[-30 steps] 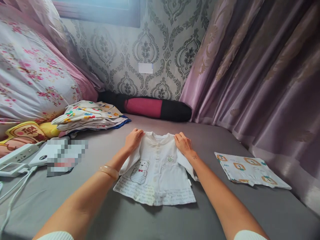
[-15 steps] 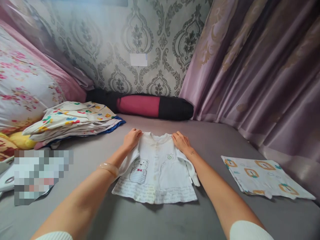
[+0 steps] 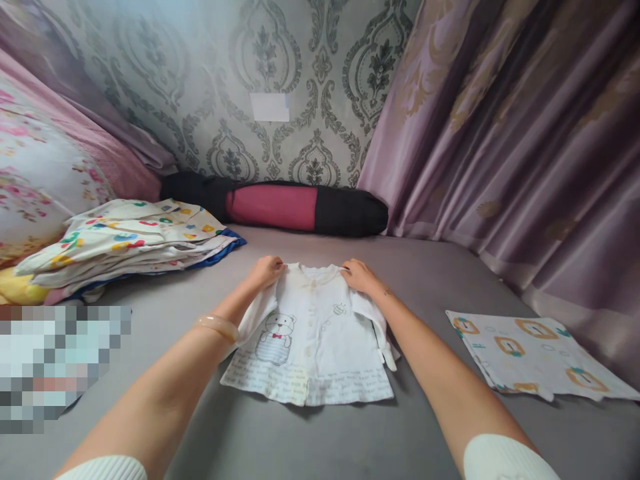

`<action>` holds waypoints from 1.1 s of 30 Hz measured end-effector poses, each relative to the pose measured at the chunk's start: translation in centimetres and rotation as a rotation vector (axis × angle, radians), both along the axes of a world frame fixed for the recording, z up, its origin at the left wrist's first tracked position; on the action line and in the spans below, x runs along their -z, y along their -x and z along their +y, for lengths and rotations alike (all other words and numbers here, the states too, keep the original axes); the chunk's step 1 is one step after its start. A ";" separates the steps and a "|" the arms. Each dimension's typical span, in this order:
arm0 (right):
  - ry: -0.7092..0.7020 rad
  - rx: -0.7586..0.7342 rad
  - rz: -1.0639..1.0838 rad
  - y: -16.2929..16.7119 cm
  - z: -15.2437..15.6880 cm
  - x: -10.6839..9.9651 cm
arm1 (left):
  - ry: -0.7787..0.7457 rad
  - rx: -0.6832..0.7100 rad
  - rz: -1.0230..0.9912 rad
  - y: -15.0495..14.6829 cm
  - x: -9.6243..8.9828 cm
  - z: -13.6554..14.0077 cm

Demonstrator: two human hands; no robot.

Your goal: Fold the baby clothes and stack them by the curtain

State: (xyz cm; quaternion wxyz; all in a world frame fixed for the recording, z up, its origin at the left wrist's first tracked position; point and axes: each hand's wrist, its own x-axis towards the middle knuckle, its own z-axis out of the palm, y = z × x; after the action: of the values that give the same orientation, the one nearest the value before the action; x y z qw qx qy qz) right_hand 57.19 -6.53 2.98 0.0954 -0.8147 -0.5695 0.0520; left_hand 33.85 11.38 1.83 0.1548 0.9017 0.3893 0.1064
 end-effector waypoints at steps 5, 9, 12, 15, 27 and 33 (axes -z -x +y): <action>0.017 0.024 0.064 0.6 1.9 0.0 | 0.024 0.060 -0.022 -1.7 -0.2 0.2; -0.002 0.076 0.059 1.3 2.3 0.4 | 0.013 0.059 -0.051 -2.4 0.3 0.0; -0.036 0.097 0.067 1.6 2.0 0.8 | -0.026 0.057 -0.084 -2.4 1.1 0.0; -0.067 0.109 0.076 1.7 1.8 1.1 | -0.083 0.058 -0.114 -2.3 1.9 -0.1; -0.138 0.314 0.564 -1.5 -1.5 -0.4 | 0.203 -0.163 -0.032 1.8 -1.6 -0.9; -0.079 0.423 0.912 -1.2 -8.1 -1.4 | 0.497 -0.207 -0.115 7.6 -3.0 -2.4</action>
State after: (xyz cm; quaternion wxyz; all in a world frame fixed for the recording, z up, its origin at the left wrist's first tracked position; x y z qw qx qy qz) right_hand 58.44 -14.68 4.34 0.3740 -0.8023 -0.2939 0.3606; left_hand 26.20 9.02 4.79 0.3815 0.7840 0.4840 0.0740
